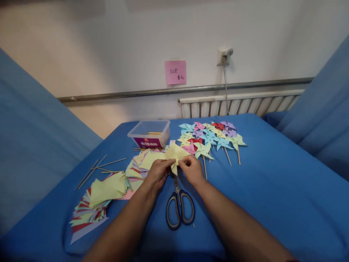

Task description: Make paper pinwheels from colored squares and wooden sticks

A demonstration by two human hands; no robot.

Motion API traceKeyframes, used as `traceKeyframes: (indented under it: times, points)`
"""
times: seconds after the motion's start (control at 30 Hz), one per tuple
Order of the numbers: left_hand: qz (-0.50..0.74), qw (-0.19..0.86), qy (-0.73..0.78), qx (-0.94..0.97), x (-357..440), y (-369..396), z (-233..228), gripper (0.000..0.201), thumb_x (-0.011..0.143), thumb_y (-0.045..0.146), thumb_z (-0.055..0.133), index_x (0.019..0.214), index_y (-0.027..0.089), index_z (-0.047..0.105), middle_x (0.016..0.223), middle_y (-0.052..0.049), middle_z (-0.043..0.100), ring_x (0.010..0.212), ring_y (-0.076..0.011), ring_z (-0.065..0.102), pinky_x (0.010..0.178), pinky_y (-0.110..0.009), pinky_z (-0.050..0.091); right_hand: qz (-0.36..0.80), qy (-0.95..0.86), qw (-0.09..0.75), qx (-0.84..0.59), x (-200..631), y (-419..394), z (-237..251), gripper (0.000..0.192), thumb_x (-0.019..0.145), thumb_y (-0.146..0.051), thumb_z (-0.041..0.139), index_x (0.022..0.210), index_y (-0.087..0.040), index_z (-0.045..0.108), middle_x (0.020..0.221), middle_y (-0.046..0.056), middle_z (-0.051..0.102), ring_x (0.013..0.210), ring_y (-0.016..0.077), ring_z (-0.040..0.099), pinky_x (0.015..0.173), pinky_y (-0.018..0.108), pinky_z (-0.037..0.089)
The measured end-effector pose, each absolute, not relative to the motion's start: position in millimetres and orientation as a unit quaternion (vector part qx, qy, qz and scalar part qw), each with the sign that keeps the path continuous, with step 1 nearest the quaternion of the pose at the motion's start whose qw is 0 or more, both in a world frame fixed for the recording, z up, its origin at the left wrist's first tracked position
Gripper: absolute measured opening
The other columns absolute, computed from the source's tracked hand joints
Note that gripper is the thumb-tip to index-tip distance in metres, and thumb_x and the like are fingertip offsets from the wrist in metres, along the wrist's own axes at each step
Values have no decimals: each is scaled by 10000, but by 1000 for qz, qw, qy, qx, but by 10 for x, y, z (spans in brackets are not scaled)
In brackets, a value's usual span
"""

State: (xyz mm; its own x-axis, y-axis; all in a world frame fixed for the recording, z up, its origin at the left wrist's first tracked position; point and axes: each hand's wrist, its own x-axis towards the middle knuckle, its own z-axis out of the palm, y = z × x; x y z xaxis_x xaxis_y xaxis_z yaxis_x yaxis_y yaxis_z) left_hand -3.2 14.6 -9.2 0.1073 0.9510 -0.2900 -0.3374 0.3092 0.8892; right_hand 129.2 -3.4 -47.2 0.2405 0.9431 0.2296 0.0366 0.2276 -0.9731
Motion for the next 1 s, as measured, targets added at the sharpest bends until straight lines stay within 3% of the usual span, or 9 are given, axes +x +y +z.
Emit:
traceKeyframes:
  times: [1.0]
  points:
    - [462, 640, 489, 370, -56, 182, -169, 213, 518, 238, 822, 618, 88, 709, 549, -59, 644, 508, -159, 578, 547, -276, 433, 359, -482, 604, -523, 1276, -45, -432, 239, 707, -396, 674, 597, -194, 606, 591, -8, 573, 557, 137, 487, 555, 265, 385]
